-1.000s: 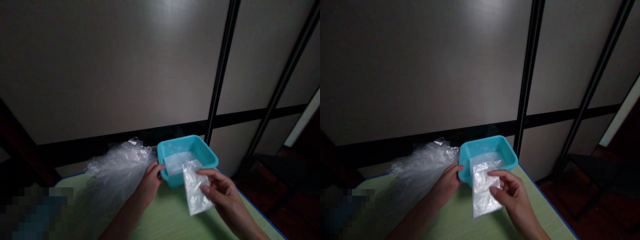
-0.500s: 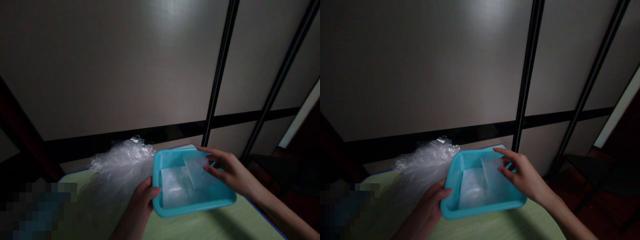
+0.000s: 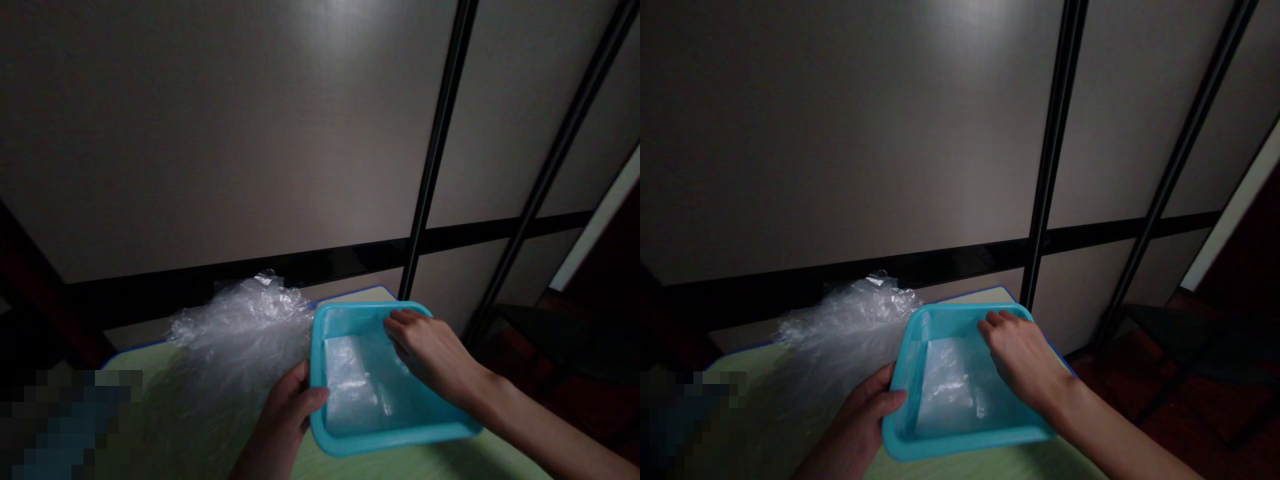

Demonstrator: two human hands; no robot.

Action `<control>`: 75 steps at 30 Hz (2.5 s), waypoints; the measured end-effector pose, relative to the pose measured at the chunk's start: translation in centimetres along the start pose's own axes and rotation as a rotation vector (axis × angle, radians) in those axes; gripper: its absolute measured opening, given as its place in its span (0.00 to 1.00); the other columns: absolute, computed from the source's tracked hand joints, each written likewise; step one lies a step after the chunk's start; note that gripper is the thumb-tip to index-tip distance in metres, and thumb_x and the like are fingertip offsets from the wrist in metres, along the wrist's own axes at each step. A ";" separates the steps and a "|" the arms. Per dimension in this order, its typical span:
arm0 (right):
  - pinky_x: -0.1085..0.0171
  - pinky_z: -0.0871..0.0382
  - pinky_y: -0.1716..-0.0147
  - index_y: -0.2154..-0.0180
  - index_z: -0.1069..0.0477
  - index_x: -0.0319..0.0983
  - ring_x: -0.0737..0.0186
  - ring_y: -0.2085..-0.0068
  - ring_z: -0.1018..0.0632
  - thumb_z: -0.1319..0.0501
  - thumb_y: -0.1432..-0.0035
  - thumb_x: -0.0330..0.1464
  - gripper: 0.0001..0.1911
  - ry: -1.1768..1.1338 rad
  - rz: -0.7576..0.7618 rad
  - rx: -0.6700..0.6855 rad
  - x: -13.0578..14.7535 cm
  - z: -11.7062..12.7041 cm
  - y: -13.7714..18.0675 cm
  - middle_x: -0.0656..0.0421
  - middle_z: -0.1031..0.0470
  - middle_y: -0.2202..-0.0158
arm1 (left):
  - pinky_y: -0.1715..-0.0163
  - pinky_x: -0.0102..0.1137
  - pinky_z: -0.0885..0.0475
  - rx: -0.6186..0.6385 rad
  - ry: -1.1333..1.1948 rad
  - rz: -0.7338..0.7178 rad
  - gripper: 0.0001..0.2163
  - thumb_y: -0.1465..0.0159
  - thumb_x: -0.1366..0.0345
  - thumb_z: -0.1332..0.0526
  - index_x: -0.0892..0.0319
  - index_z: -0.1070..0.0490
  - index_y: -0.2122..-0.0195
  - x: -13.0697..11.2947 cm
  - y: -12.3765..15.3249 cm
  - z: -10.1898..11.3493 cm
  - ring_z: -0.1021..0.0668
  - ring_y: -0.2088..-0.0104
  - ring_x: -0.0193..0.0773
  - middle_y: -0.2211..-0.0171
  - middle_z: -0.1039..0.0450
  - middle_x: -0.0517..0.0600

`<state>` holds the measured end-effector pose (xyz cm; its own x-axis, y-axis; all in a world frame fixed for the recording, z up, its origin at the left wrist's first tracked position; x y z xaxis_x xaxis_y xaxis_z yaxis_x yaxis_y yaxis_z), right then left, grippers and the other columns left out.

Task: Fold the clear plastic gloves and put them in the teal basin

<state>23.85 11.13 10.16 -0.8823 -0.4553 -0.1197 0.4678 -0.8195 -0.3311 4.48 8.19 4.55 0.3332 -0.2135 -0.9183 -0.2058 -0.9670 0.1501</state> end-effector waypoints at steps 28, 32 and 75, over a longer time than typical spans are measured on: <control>0.64 0.34 0.64 0.62 0.29 0.38 0.59 0.62 0.25 0.48 0.48 0.21 0.14 -0.379 0.095 0.214 -3.1 -0.2 0.2 0.56 0.26 0.63 | 0.67 0.30 0.33 0.034 0.061 -0.006 0.12 0.52 0.68 0.40 0.61 0.28 0.65 0.4 0.4 -0.3 0.26 0.68 0.39 0.72 0.27 0.49; 0.65 0.34 0.68 0.65 0.29 0.39 0.60 0.67 0.25 0.48 0.42 0.29 0.10 -0.340 0.063 0.180 -3.1 1.1 0.6 0.57 0.26 0.67 | 0.70 0.28 0.34 0.017 0.114 -0.037 0.08 0.51 0.68 0.40 0.61 0.29 0.69 0.6 -0.7 -0.5 0.27 0.72 0.35 0.74 0.29 0.47; 0.55 0.35 0.56 0.58 0.37 0.37 0.56 0.55 0.32 0.51 0.44 0.24 0.13 -0.546 0.357 -0.181 9.8 -7.0 2.0 0.50 0.33 0.56 | 0.44 0.45 0.58 -0.411 -1.391 -0.492 0.18 0.44 0.67 0.44 0.62 0.38 0.51 2.0 0.9 11.9 0.49 0.40 0.49 0.42 0.45 0.59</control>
<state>15.79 7.48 1.75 -0.5003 -0.8365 0.2235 0.6674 -0.5370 -0.5160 -6.01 8.57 -1.57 -0.8574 0.1987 -0.4748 0.0024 -0.9209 -0.3897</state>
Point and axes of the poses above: each hand's wrist, its own y-axis away from the middle knuckle, its own z-axis out of the back of the hand, x = y × z, the point moved 2 cm from there along -y, towards the middle knuckle
